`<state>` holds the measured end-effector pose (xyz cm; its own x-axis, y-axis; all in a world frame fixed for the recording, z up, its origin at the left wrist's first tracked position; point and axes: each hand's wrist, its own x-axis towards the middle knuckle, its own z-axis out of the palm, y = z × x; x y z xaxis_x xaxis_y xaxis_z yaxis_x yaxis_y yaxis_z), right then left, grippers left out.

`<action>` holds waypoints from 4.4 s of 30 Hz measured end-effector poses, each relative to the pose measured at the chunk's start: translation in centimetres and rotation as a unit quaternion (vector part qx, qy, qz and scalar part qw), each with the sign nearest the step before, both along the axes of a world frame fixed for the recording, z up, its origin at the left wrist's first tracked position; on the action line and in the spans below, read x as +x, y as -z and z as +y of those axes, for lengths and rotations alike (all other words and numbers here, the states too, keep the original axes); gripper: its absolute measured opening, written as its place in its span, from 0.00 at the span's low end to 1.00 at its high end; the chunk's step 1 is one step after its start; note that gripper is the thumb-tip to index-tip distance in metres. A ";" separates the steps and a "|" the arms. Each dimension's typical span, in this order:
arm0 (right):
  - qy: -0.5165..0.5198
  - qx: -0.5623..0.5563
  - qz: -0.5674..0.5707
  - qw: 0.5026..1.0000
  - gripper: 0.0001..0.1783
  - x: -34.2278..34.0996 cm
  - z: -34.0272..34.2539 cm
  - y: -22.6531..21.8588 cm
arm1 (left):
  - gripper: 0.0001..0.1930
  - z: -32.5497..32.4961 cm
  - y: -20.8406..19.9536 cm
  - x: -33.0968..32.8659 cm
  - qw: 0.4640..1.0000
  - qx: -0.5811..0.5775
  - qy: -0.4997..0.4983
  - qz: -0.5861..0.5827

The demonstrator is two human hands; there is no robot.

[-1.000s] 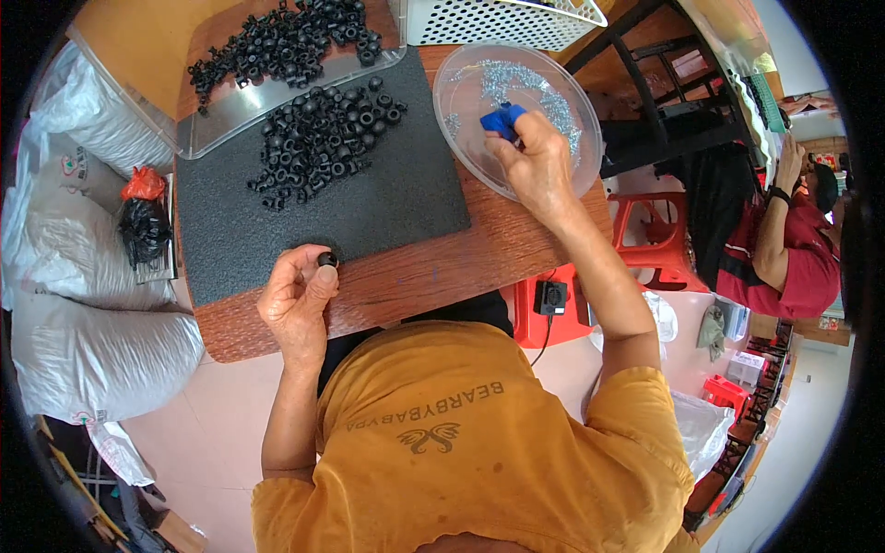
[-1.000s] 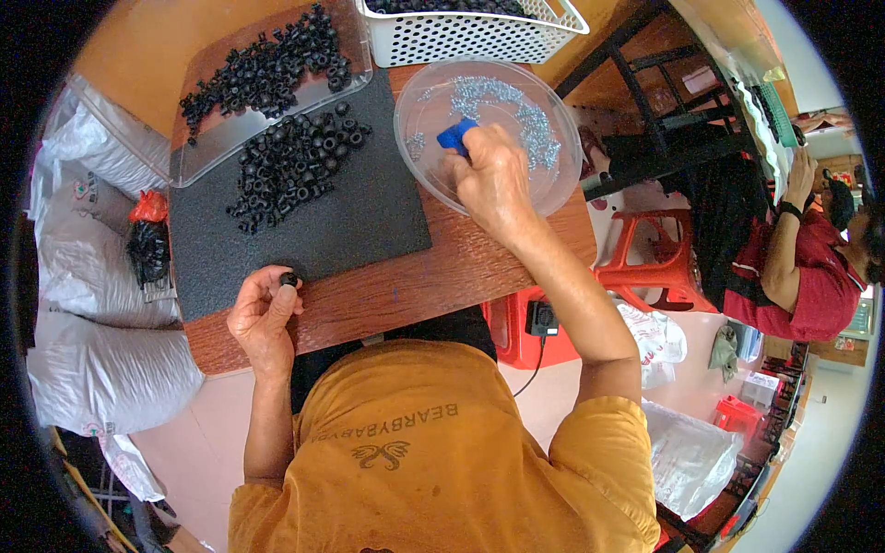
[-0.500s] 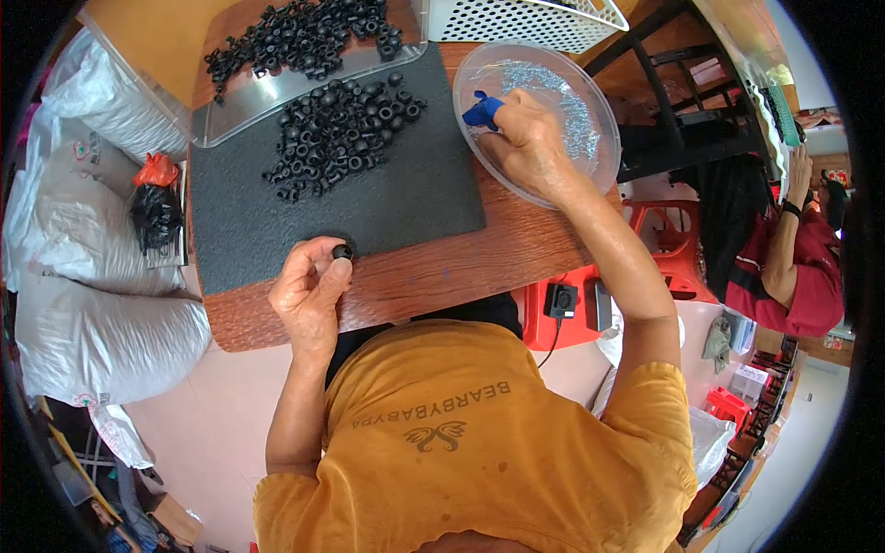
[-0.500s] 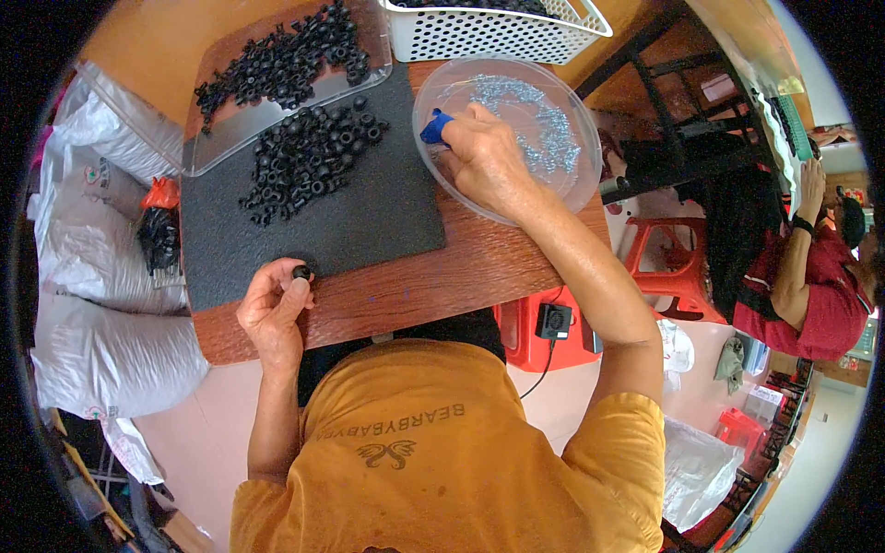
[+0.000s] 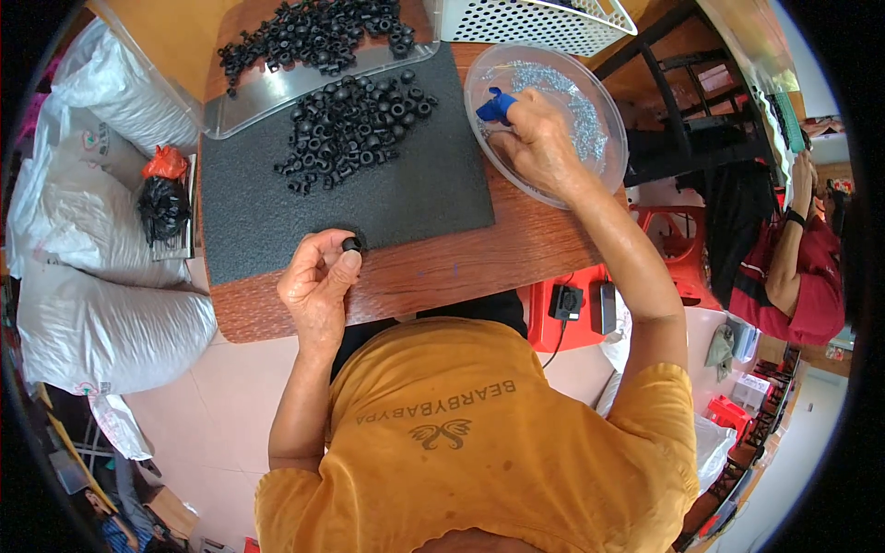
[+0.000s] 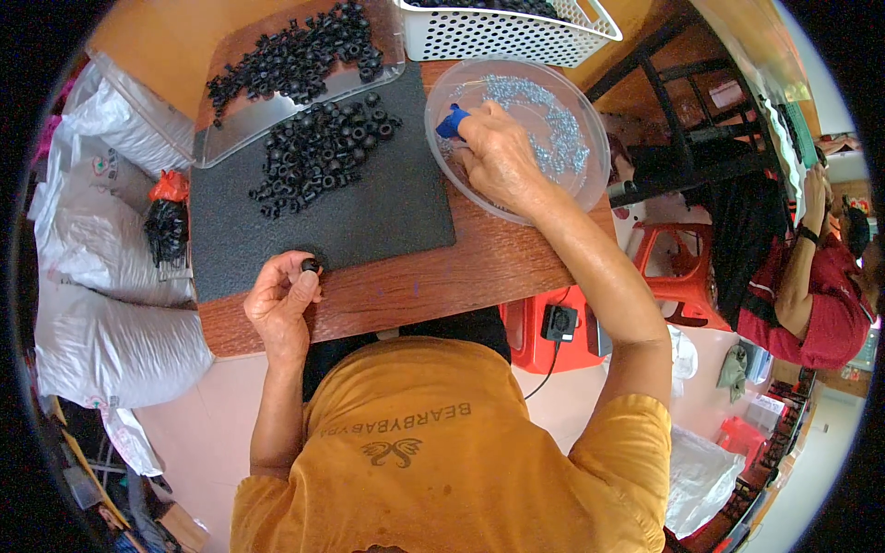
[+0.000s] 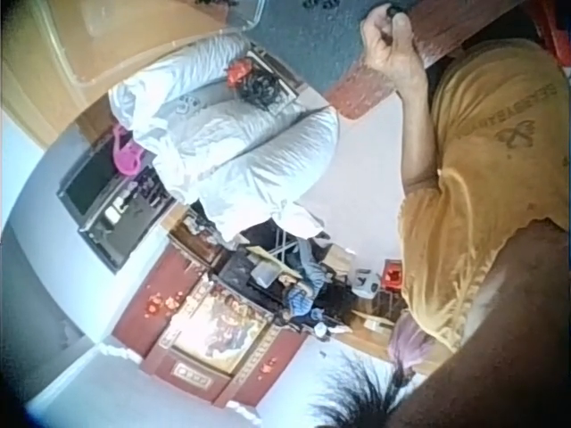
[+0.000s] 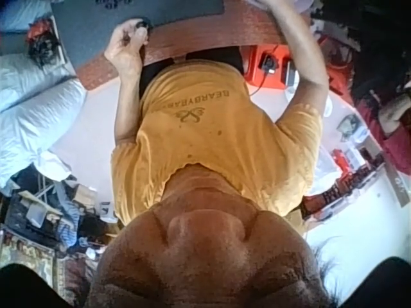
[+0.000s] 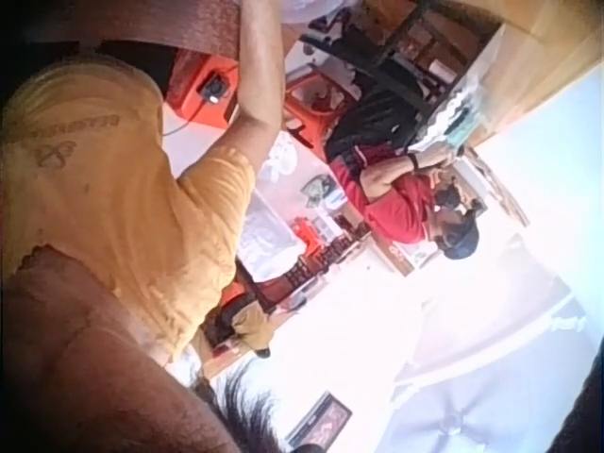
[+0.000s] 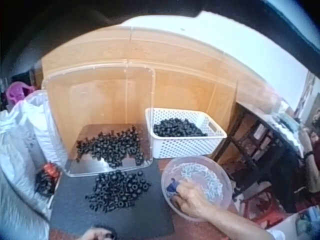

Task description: The person picks up small silver pins from a tray and inserts them into black plastic components by hand.

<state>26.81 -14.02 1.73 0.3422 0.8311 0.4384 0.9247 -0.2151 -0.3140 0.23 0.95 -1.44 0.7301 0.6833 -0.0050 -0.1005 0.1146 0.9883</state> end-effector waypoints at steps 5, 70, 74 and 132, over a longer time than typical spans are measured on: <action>-0.011 -0.012 0.029 0.999 0.10 0.0 0.2 0.1 | 0.07 -0.1 -0.1 0.0 1.000 0.000 -0.007 -0.004; 0.023 0.054 0.673 0.737 0.08 -14.2 3.3 -1.1 | 0.10 -1.1 -1.2 -0.1 0.982 -0.131 0.128 -0.043; 0.021 0.051 0.713 0.699 0.08 -14.5 3.5 -1.1 | 0.10 -1.1 -1.2 -0.1 0.972 -0.202 0.107 -0.052; -0.034 0.171 0.383 0.907 0.06 -15.9 4.3 -1.0 | 0.09 -1.6 -2.1 -0.2 0.981 -0.176 -0.005 -0.083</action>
